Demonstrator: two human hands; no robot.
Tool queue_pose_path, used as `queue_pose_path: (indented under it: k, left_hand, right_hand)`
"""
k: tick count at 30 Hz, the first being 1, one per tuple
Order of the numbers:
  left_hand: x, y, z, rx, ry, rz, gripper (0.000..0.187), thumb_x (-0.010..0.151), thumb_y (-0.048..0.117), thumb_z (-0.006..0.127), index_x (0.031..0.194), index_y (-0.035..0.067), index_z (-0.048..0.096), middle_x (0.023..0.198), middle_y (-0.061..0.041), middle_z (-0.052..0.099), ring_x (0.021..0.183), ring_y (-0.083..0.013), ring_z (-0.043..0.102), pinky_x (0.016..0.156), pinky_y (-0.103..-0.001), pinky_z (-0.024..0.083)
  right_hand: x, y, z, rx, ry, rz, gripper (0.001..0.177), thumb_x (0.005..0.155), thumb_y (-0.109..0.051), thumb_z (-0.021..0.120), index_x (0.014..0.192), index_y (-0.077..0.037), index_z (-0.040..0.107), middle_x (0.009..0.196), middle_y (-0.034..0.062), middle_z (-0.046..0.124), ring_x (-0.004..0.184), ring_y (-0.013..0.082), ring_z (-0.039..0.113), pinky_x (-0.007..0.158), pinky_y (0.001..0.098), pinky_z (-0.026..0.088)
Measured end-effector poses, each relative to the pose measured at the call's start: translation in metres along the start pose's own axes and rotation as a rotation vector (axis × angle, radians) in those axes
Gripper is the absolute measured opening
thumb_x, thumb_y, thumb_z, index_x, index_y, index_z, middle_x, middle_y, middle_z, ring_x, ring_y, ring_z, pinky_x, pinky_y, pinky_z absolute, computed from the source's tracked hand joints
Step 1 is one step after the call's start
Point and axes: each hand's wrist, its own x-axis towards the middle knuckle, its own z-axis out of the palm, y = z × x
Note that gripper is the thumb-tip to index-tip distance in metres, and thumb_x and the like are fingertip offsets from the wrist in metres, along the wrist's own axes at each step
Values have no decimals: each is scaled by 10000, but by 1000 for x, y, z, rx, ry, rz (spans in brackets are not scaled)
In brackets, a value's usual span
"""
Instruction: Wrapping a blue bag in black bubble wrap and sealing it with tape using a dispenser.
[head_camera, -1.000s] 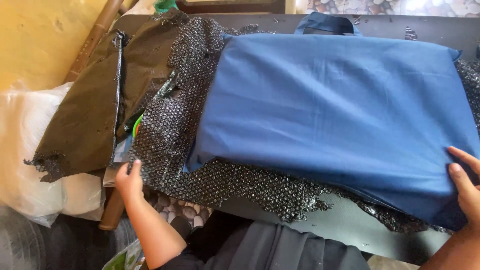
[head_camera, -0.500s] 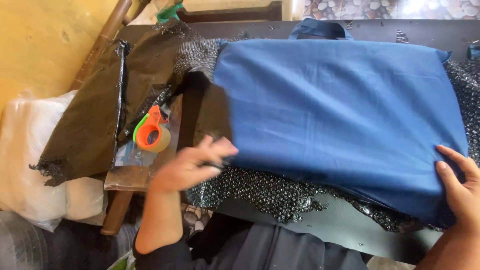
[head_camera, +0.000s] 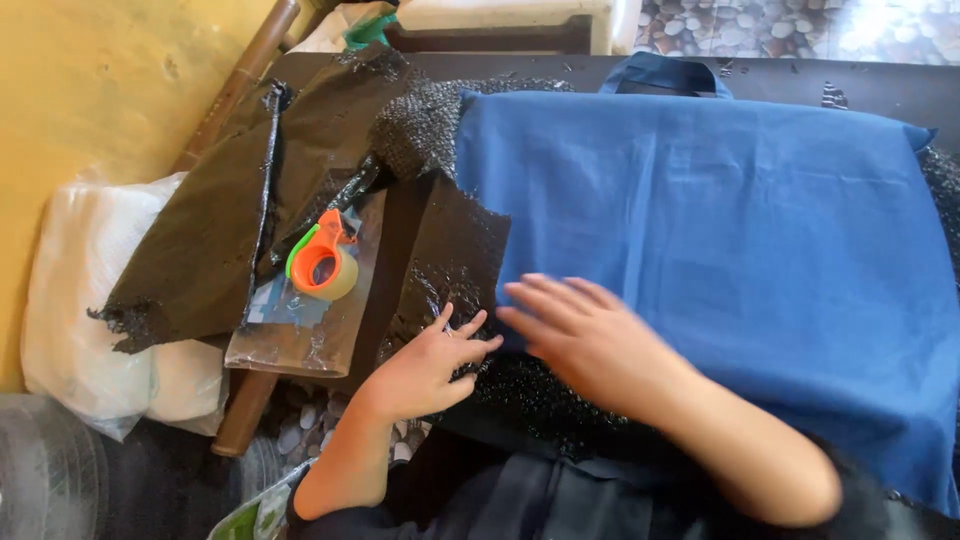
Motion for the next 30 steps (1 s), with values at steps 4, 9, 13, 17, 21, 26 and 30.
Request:
queue_pose_path:
  k: [4, 9, 13, 17, 21, 26, 30]
  left_hand:
    - [-13, 10, 5, 119, 108, -8, 135, 898, 106, 643, 1007, 31, 669, 1250, -213, 716, 1378, -403, 515, 1201, -620, 260]
    - [-59, -9, -22, -231, 250, -29, 459, 917, 438, 626, 1160, 50, 660, 1576, -232, 412, 1436, -446, 381, 1146, -614, 322]
    - [-88, -75, -19, -608, 542, -204, 712, 950, 565, 507, 1460, 70, 552, 1572, -199, 474, 1463, -379, 415, 1141, -605, 338]
    - [-61, -125, -30, -542, 486, -469, 592, 1012, 491, 492, 1477, 132, 565, 1490, -171, 576, 1444, -339, 454, 1165, -521, 382]
    - [-6, -161, -49, -585, 458, -610, 479, 1088, 350, 447, 1456, 68, 567, 1490, -243, 545, 1434, -397, 455, 1183, -549, 373]
    - [103, -252, -53, -424, 464, -673, 412, 1057, 299, 561, 1420, 110, 614, 1444, -204, 594, 1377, -351, 526, 1153, -503, 440]
    - [187, -282, -79, -513, 534, -801, 617, 967, 432, 547, 1478, 87, 519, 1525, -159, 524, 1422, -308, 482, 1180, -466, 406]
  right_hand:
    - [46, -8, 93, 44, -141, -72, 636, 876, -210, 678, 1491, -190, 516, 1558, 63, 482, 1463, 254, 432, 1143, 534, 360]
    - [44, -2, 113, 77, -62, -85, 403, 965, -296, 620, 1366, -255, 623, 1435, 24, 578, 1368, 219, 520, 1124, 523, 333]
    - [39, -6, 107, 132, -92, -109, 346, 1016, -321, 582, 1348, -242, 641, 1442, 54, 584, 1368, 248, 519, 1131, 569, 305]
    - [41, -5, 103, 148, -92, -116, 356, 1024, -340, 577, 1356, -230, 641, 1429, 58, 597, 1355, 245, 527, 1136, 579, 294]
    - [39, -3, 103, 164, -60, -117, 345, 1030, -358, 561, 1334, -226, 654, 1389, 71, 627, 1323, 252, 559, 1125, 558, 320]
    - [40, -5, 104, 141, -2, -108, 333, 1004, -361, 584, 1292, -222, 675, 1350, 60, 655, 1289, 244, 589, 1114, 551, 338]
    - [39, -2, 107, 174, -7, -121, 410, 964, -375, 619, 1350, -239, 651, 1402, 51, 633, 1302, 246, 573, 1116, 536, 326]
